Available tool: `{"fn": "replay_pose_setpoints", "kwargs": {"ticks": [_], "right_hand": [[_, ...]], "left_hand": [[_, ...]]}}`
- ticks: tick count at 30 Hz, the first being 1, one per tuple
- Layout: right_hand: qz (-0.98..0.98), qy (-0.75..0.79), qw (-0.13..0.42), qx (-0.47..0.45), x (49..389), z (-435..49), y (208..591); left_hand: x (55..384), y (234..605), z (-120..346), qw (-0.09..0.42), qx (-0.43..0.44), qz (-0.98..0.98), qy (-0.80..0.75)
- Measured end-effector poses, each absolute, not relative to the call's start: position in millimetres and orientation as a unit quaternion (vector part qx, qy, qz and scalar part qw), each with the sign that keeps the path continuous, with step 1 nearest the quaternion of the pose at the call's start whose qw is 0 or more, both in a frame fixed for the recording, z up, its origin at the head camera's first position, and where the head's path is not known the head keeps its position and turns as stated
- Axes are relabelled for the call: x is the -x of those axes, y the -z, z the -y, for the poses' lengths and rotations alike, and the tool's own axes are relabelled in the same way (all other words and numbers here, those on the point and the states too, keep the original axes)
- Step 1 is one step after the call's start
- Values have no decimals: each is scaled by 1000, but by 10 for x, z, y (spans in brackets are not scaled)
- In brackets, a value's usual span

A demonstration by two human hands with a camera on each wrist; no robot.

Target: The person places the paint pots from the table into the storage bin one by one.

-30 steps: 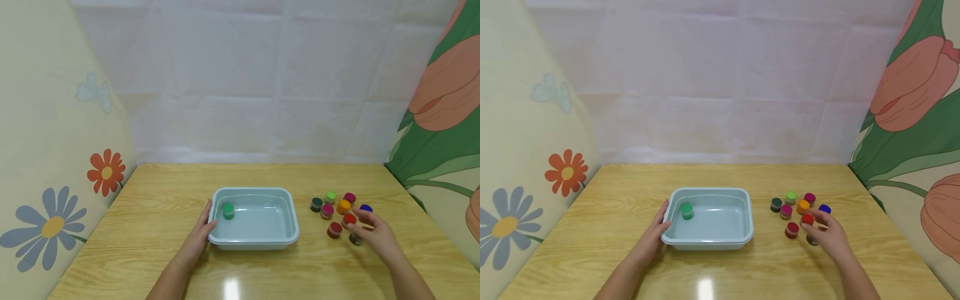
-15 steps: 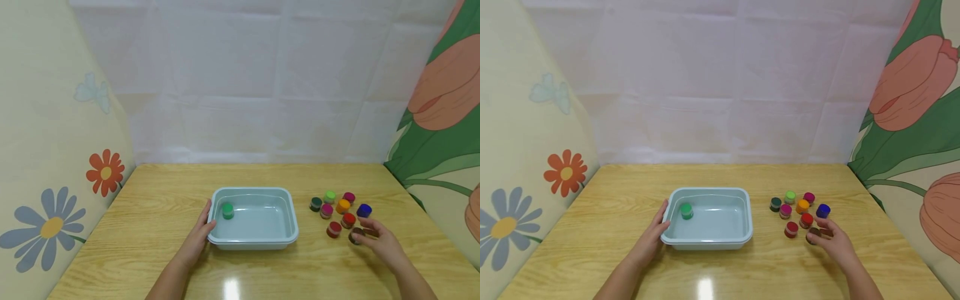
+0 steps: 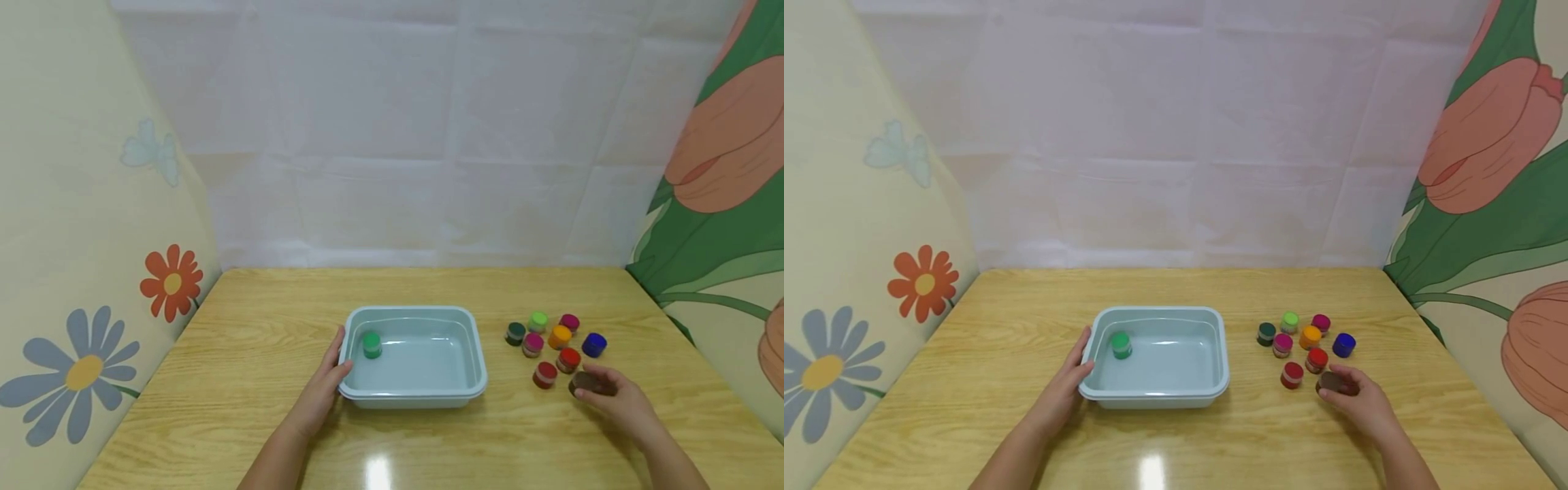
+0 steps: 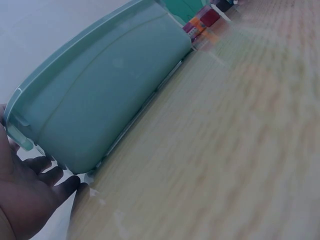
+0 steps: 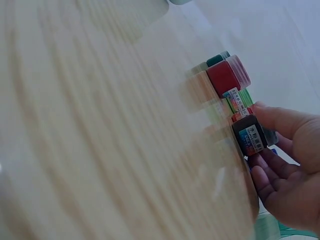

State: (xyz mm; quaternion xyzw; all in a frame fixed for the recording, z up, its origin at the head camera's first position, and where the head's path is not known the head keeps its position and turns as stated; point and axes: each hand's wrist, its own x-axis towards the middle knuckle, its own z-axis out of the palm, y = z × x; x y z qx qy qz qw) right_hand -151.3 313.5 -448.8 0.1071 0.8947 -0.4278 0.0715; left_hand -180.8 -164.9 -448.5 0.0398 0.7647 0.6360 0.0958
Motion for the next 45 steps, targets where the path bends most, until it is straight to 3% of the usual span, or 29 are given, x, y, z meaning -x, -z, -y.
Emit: {"fn": "replay_pose_setpoints", "kwargs": {"ticks": [13,27,45], "right_hand": [[-892,429,70,-123,1510,-3139,4500],[-897,427,72,-91,1521,-3037,4218],[-875,481,52,-3,1804,-2482,3938]], "left_hand": [[1813,4494,1651,92,-44,-764,-638],[1813,4501,1646,89,-49,-760,-642],[1811,4495,1651,88,-52,-762,-639]]}}
